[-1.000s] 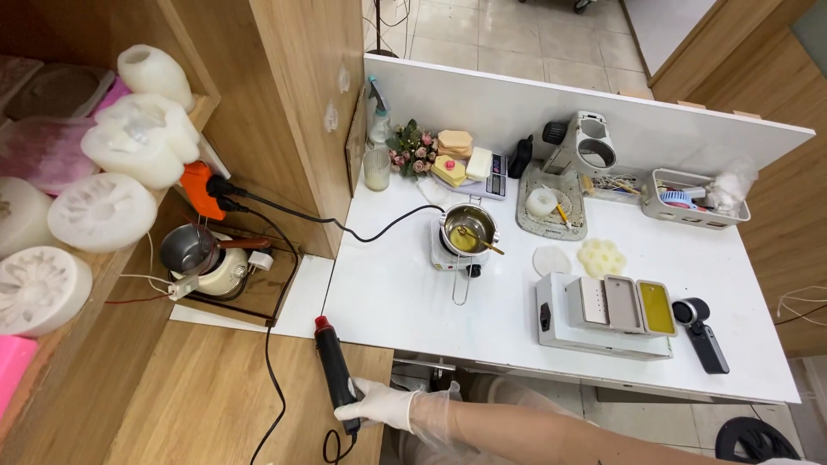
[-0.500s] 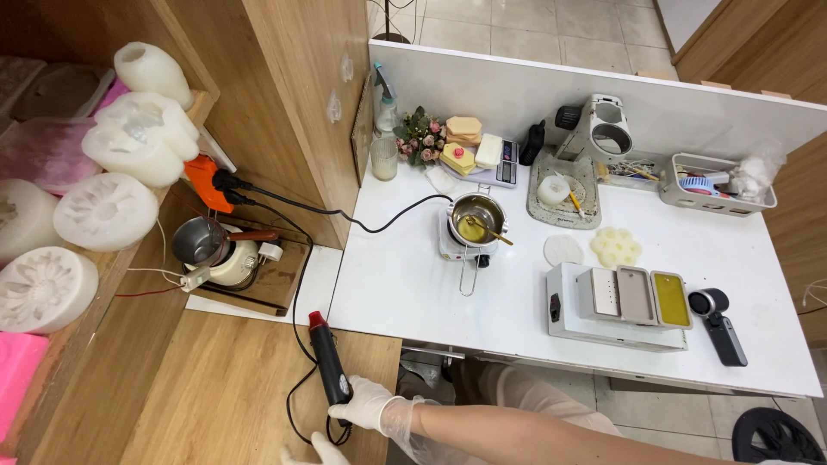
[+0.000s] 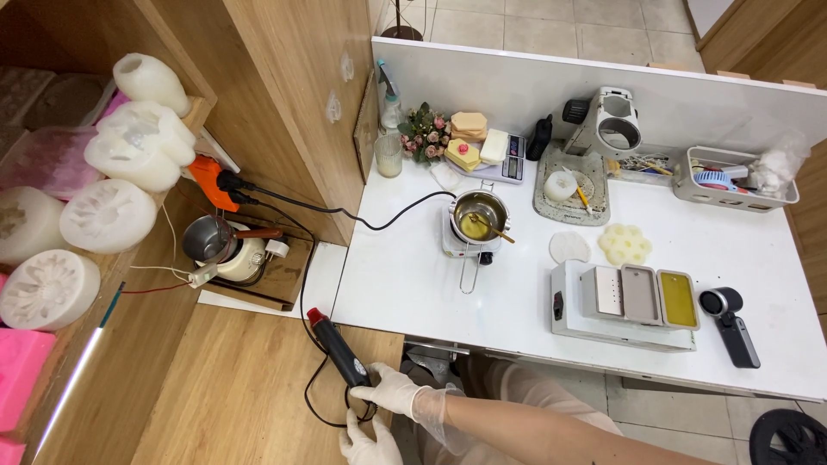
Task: The person stirs melted wax in a metal pitcher on a hot plate, then pours the wax into a rectangular mold on the table. They use a heat gun to heat the wax and pitcher, stir again, and pour more wax to top up the mold.
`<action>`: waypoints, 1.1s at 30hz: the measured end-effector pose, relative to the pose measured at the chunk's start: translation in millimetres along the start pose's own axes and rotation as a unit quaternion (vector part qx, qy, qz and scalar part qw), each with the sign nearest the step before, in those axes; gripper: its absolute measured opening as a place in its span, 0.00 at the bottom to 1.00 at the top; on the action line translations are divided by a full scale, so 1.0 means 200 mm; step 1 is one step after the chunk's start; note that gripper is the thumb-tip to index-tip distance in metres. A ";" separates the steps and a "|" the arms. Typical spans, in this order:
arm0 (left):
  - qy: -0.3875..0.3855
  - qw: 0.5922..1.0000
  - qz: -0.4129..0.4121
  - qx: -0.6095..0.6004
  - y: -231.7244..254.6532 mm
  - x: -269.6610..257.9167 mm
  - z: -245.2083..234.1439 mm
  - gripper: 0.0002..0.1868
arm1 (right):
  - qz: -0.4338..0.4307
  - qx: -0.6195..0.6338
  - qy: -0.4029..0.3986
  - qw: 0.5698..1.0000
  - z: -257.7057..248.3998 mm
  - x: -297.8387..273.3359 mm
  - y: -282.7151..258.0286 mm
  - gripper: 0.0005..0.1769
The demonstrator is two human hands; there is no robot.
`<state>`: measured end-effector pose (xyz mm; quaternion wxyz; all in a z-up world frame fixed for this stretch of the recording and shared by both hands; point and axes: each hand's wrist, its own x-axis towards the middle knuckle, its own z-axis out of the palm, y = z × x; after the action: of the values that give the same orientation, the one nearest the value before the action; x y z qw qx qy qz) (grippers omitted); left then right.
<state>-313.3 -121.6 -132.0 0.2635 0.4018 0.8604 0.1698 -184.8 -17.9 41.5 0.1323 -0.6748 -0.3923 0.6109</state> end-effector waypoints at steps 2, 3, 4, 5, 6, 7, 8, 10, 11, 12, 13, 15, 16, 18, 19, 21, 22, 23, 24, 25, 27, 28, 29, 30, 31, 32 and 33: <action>0.021 0.999 0.005 0.047 0.23 0.00 -0.01 0.38 | 0.023 -0.017 0.020 0.999 -0.05 -0.13 -0.07 0.46; 0.021 0.999 0.004 0.049 0.29 -0.03 -0.07 0.38 | 0.024 -0.015 0.018 0.999 -0.06 -0.13 -0.06 0.46; 0.008 0.999 0.006 0.048 0.36 -0.05 -0.13 0.38 | 0.029 -0.021 0.020 0.999 -0.07 -0.14 -0.06 0.45; -0.005 0.999 0.007 0.046 0.42 -0.08 -0.19 0.38 | 0.034 -0.027 0.021 0.999 -0.08 -0.14 -0.05 0.45; -0.005 0.999 0.006 0.048 0.50 -0.13 -0.27 0.38 | 0.035 -0.026 0.019 0.999 -0.08 -0.10 -0.01 0.45; -0.019 0.998 0.014 0.061 0.57 -0.18 -0.35 0.37 | 0.018 0.038 -0.007 0.999 -0.08 -0.06 0.04 0.45; -0.033 0.996 0.021 0.074 0.64 -0.23 -0.43 0.36 | 0.001 0.103 -0.032 0.994 -0.07 -0.02 0.08 0.45; -0.052 0.995 0.042 0.069 0.69 -0.26 -0.43 0.37 | 0.006 0.090 -0.021 0.996 -0.09 -0.05 0.07 0.44; -0.066 0.994 0.060 0.063 0.69 -0.28 -0.43 0.38 | 0.009 0.077 -0.014 0.997 -0.08 -0.07 0.07 0.44; -0.066 0.995 0.049 0.062 0.72 -0.30 -0.44 0.38 | 0.013 0.070 -0.022 0.997 -0.12 -0.10 0.06 0.44; -0.105 0.994 0.028 0.015 0.73 -0.31 -0.46 0.38 | -0.004 0.043 -0.029 0.999 -0.13 -0.14 0.04 0.44; -0.137 0.990 -0.005 -0.036 0.75 -0.33 -0.50 0.39 | -0.020 0.009 -0.047 0.999 -0.16 -0.20 -0.02 0.44; -0.151 0.985 -0.028 -0.072 0.76 -0.34 -0.51 0.39 | -0.017 -0.012 -0.054 0.998 -0.18 -0.24 -0.05 0.43; -0.161 0.978 -0.063 -0.113 0.75 -0.35 -0.49 0.38 | -0.011 -0.042 -0.070 0.997 -0.19 -0.24 -0.04 0.43; -0.145 0.985 -0.035 -0.092 0.74 -0.35 -0.47 0.38 | -0.030 -0.047 -0.061 0.997 -0.18 -0.19 -0.01 0.43; -0.124 0.990 -0.014 -0.072 0.71 -0.35 -0.41 0.39 | -0.051 -0.057 -0.058 0.995 -0.17 -0.15 0.04 0.43; -0.098 0.993 0.017 -0.057 0.70 -0.35 -0.38 0.40 | -0.052 -0.067 -0.039 0.996 -0.16 -0.14 0.06 0.44; -0.072 0.995 0.050 -0.040 0.69 -0.34 -0.35 0.41 | -0.054 -0.075 -0.019 0.996 -0.15 -0.13 0.07 0.45; -0.067 0.996 0.046 -0.040 0.68 -0.35 -0.35 0.41 | -0.057 -0.078 -0.024 0.995 -0.15 -0.07 0.14 0.45; -0.035 0.997 0.054 -0.047 0.69 -0.35 -0.34 0.41 | -0.070 0.013 -0.017 0.997 -0.15 -0.01 0.20 0.44; -0.002 0.997 0.061 -0.052 0.72 -0.38 -0.37 0.40 | -0.083 0.103 -0.012 0.991 -0.18 0.05 0.27 0.43; 0.009 0.993 0.051 -0.104 0.75 -0.41 -0.41 0.40 | -0.111 0.139 -0.002 0.984 -0.21 0.04 0.27 0.41; 0.018 0.987 0.044 -0.156 0.78 -0.43 -0.45 0.39 | -0.139 0.175 0.011 0.975 -0.24 0.05 0.26 0.40; 0.019 0.987 0.048 -0.155 0.82 -0.47 -0.49 0.39 | -0.142 0.178 0.012 0.974 -0.28 0.00 0.26 0.40; -0.027 0.958 0.049 -0.282 0.88 -0.49 -0.53 0.39 | -0.200 0.228 0.005 0.953 -0.33 -0.04 0.25 0.39; -0.074 0.910 0.050 -0.404 0.93 -0.51 -0.57 0.40 | -0.257 0.276 -0.003 0.926 -0.38 -0.08 0.23 0.39; -0.077 0.910 0.056 -0.403 0.99 -0.53 -0.57 0.40 | -0.260 0.279 0.002 0.924 -0.44 -0.26 0.12 0.39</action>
<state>-203.4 -90.9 92.5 0.4588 0.3207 0.6720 0.4848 -92.1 -42.2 82.0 0.4703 -0.4860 -0.3677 0.6383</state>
